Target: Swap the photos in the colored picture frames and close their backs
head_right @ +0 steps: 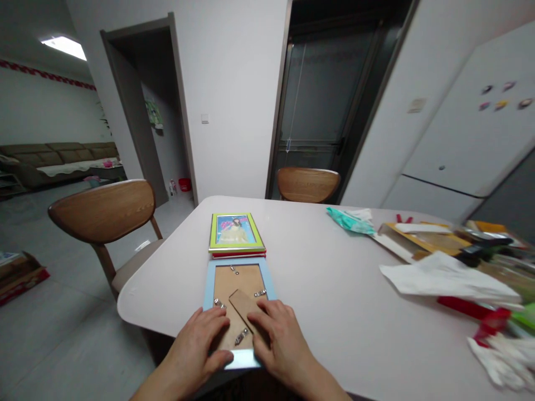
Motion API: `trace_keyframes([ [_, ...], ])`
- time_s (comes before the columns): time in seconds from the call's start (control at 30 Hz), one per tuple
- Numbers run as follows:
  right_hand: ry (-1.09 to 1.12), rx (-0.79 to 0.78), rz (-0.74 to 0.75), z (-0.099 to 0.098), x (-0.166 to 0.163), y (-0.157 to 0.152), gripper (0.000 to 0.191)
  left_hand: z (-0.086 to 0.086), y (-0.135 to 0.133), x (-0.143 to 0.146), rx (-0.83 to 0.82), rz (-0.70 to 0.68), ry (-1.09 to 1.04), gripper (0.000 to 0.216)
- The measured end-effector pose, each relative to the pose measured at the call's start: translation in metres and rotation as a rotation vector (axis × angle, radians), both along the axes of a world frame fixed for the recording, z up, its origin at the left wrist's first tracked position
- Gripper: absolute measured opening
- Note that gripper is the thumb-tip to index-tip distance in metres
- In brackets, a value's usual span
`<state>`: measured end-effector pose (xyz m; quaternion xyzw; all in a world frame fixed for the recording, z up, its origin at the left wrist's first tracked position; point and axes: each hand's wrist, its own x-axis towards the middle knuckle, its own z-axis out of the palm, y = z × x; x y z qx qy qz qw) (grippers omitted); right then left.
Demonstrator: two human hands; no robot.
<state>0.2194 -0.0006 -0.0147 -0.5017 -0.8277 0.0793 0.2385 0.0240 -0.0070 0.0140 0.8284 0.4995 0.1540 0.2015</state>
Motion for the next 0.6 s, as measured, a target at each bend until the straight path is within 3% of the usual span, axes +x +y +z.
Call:
trace_keyframes([
  [0.13,0.017,0.009,0.013,0.002,-0.011,0.003,0.027,-0.012,-0.001,-0.018,0.010,-0.012,-0.015,0.057],
  [0.23,0.072,0.040,-0.075,0.005,-0.011,0.015,0.026,-0.019,-0.001,-0.027,0.018,-0.032,-0.012,0.062],
  [0.37,0.026,0.027,-0.218,0.006,-0.007,0.038,0.025,-0.021,-0.003,-0.032,0.048,-0.045,-0.023,0.057],
  [0.6,-0.016,-0.034,-0.231,-0.001,-0.014,0.053,0.024,-0.018,-0.003,-0.030,0.047,-0.025,-0.038,0.053],
])
